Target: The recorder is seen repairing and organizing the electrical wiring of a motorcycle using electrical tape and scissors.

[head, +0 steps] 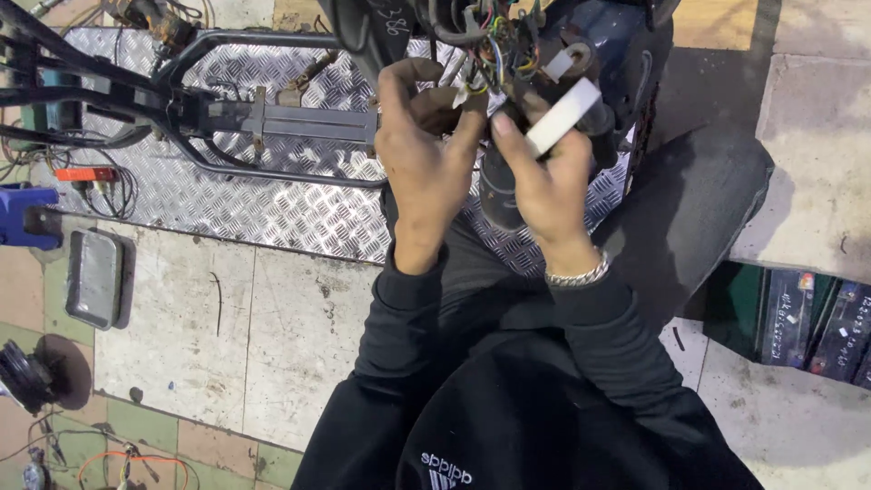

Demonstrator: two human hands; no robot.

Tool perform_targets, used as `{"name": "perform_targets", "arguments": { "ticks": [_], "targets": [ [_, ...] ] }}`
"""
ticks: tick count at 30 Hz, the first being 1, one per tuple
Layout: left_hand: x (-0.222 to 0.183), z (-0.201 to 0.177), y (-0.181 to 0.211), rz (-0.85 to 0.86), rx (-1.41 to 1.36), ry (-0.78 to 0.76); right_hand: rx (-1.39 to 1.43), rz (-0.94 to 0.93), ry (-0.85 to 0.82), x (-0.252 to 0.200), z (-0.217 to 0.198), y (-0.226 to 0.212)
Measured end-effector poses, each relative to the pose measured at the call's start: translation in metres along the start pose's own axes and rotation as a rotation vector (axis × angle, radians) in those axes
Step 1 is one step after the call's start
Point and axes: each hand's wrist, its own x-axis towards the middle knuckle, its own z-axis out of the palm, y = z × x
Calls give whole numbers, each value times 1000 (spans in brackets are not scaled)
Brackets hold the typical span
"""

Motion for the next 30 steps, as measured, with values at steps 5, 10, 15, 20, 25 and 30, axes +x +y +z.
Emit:
{"name": "perform_targets", "arguments": {
  "ticks": [5, 10, 15, 20, 25, 30],
  "targets": [
    [9, -11, 0, -55, -113, -69, 132, 156, -7, 16, 7, 8],
    [16, -20, -2, -141, -218, -154, 260, 221, 34, 24, 14, 24],
    [15, -24, -9, -146, -331, -194, 392, 50, -10, 22, 22, 27],
    [15, -27, -15, -100, -300, -207, 419, 28, -42, 21, 18, 46],
    [17, -34, -19, -119, -378, -235, 446, 16, -101, 23, 20, 42],
    [20, -42, -17, -179, -361, -274, 475, 50, -123, 24, 21, 56]
  ]
}}
